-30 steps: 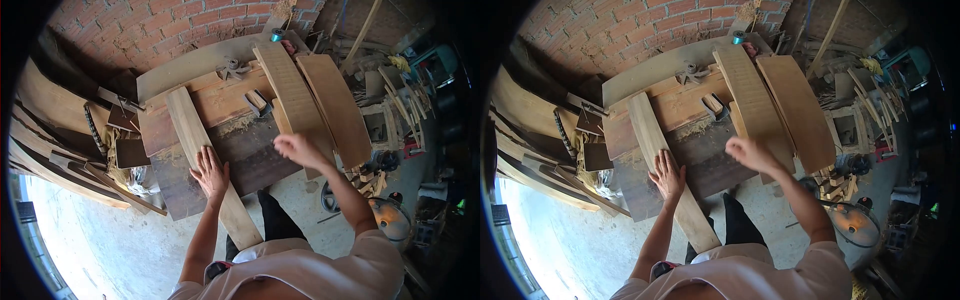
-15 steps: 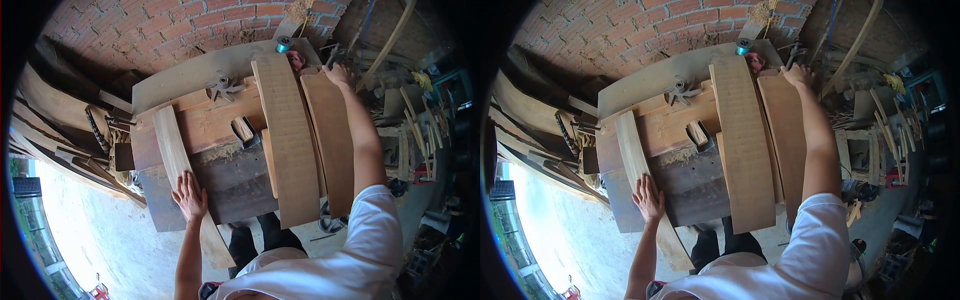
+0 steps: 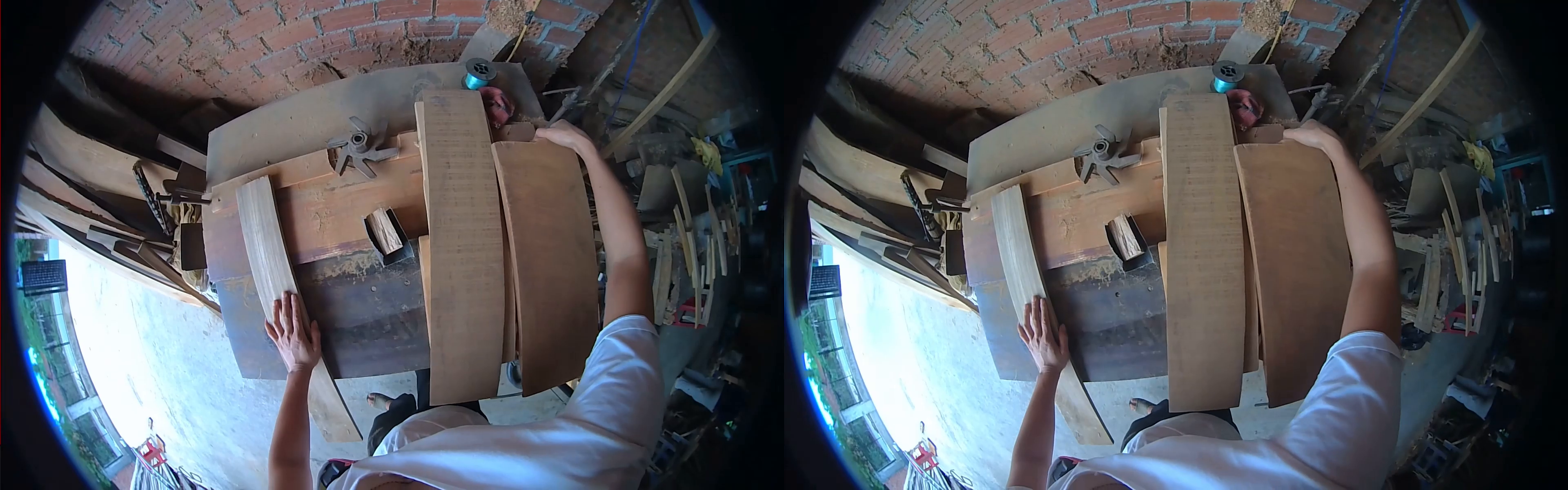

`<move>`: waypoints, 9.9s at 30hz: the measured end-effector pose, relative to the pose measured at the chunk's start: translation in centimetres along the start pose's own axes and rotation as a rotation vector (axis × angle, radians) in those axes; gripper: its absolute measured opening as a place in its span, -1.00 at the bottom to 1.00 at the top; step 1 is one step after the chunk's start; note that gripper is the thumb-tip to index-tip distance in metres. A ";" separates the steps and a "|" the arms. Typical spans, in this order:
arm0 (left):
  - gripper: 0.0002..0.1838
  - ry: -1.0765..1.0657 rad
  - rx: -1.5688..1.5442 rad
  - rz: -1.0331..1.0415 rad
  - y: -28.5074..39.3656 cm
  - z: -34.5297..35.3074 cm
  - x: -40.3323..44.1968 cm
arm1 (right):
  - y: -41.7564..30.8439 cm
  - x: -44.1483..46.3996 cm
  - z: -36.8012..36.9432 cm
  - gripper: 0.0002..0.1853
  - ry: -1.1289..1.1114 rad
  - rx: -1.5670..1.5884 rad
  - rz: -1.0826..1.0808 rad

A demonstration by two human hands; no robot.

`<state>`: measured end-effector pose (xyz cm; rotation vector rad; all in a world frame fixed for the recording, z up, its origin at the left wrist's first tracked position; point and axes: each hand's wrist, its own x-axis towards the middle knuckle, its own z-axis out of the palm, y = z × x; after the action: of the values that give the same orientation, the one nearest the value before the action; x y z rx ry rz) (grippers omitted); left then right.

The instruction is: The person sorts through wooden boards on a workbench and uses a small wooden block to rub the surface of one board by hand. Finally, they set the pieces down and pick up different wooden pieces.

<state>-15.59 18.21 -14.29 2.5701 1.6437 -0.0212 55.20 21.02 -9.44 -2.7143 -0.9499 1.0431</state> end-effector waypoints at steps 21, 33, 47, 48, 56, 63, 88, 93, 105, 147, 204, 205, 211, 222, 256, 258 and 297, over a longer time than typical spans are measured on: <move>-0.20 -0.019 -0.034 -0.005 0.3 -1.1 0.1 | -11.7 -10.9 3.3 -0.72 0.781 -0.065 -0.833; -0.20 -0.014 -0.029 0.009 0.0 -1.5 -0.2 | -15.4 -19.9 1.0 -0.66 1.297 0.400 -0.872; -0.37 0.229 -0.538 0.129 -5.6 0.6 -3.3 | -18.4 -41.3 25.8 -0.50 0.279 1.592 -0.216; -0.40 0.270 -0.739 0.134 -6.9 -0.1 -4.6 | -18.9 -43.0 27.8 -0.53 0.228 1.500 -0.191; -0.48 -0.093 -1.169 -0.060 -17.4 -1.7 -20.1 | -25.4 -44.4 41.0 -0.58 -0.127 1.064 -0.226; -0.07 -0.842 -2.191 0.136 -16.4 -8.4 -21.2 | -29.1 -47.5 43.3 -0.44 -0.572 1.617 -0.419; -0.48 -0.264 -1.507 -0.427 -12.9 -1.8 -27.8 | -20.1 -54.4 47.9 -0.16 0.076 0.691 -0.409; -0.26 -0.419 -1.521 -0.509 -12.2 3.0 -27.6 | -21.1 -56.0 52.0 -0.03 0.467 -0.071 -0.524; -0.58 -0.491 -1.527 -0.363 -13.7 4.3 -26.4 | -23.0 -56.7 54.2 0.01 0.510 -0.063 -0.575; -0.28 0.007 -0.657 -0.058 -10.1 1.1 -13.7 | -24.9 -55.0 53.3 0.01 0.392 -0.022 -0.667; -0.27 -0.044 -0.541 0.080 -8.8 -0.4 -3.7 | -28.2 -47.3 49.0 0.10 0.464 -0.018 -0.662; -0.25 -0.025 -0.529 0.082 -8.8 0.4 -7.3 | -26.5 -50.2 49.9 0.12 0.388 -0.001 -0.631; -0.21 -0.215 -0.499 0.105 -9.3 -0.4 -11.1 | -24.7 -52.8 50.7 0.15 0.290 -0.052 -0.575; -0.39 0.113 -0.383 0.036 -7.8 -3.3 23.8 | -41.5 -26.3 39.2 -0.12 0.608 0.004 -0.662; -0.33 0.097 -0.578 -0.100 -11.7 -3.0 27.6 | -46.8 -24.2 39.6 -0.13 0.616 0.009 -0.784; -0.32 0.072 -0.580 -0.095 -11.2 -2.3 23.9 | -45.0 -26.4 41.0 -0.19 0.625 0.023 -0.756; -0.24 0.010 -0.623 0.077 -11.0 1.9 -9.8 | -27.0 -51.7 51.2 -0.01 0.420 -0.055 -0.687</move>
<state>-29.60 13.75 -16.36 2.1431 1.2819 0.4357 -20.87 5.73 -10.98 -2.1972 -1.6346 0.3089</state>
